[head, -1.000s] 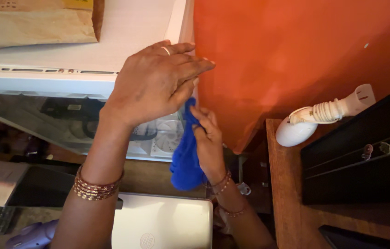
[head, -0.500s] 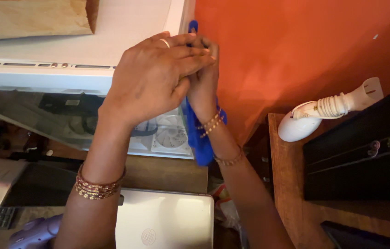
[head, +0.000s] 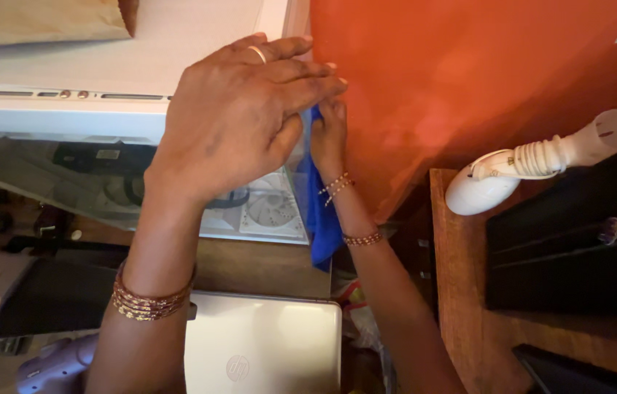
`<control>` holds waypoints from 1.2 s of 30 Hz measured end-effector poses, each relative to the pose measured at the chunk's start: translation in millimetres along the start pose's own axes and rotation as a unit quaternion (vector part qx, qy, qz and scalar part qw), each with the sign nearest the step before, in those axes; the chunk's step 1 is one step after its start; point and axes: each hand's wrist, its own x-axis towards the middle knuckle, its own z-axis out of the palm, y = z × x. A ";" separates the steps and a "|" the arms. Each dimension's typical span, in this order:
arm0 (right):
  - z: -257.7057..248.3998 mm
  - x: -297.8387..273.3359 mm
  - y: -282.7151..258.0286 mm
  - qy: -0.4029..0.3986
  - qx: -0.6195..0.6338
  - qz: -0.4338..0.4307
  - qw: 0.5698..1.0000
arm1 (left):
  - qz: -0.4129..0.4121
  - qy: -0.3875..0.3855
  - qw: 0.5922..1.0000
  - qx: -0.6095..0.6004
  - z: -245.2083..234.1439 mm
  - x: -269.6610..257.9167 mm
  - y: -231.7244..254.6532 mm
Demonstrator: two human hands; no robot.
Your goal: The person wipes the exterior surfaces of a computer monitor and a desktop PC tower with a blue cloth, moving around different sides of the hardware.
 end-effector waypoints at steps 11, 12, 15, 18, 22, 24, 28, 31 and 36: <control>0.2 -148.6 75.6 -0.148 0.171 0.317 0.921 | 0.008 0.014 1.000 0.011 -0.2 -1.5 -1.6; 1.7 -169.1 91.2 -0.158 0.127 0.387 0.900 | 0.006 0.016 1.000 0.019 -1.5 -0.3 0.0; -0.7 -215.4 118.1 -0.069 0.008 0.138 0.988 | -0.100 -0.074 0.992 -0.022 -7.2 -0.7 3.4; -5.1 -247.5 118.9 -0.110 -0.028 0.248 0.962 | -0.047 0.062 0.997 -0.020 -2.9 -8.3 1.3; -21.3 -253.8 84.7 -0.107 0.087 0.349 0.927 | -0.068 0.109 0.991 -0.031 5.5 -14.0 -3.3; -36.3 -246.3 47.1 -0.081 0.179 0.393 0.898 | -0.079 0.074 0.994 -0.031 5.4 -7.5 -7.1; -82.2 -191.9 -68.8 -0.090 0.257 0.301 0.914 | -0.041 0.054 0.998 -0.010 -1.6 -8.7 -5.3; -121.9 -146.6 -131.8 -0.126 0.324 0.262 0.900 | -0.067 0.076 0.987 -0.129 1.8 -15.4 -13.8; -138.2 -70.7 -176.3 -0.132 0.174 0.234 0.947 | -0.179 0.166 0.872 -0.424 17.1 -17.3 -37.5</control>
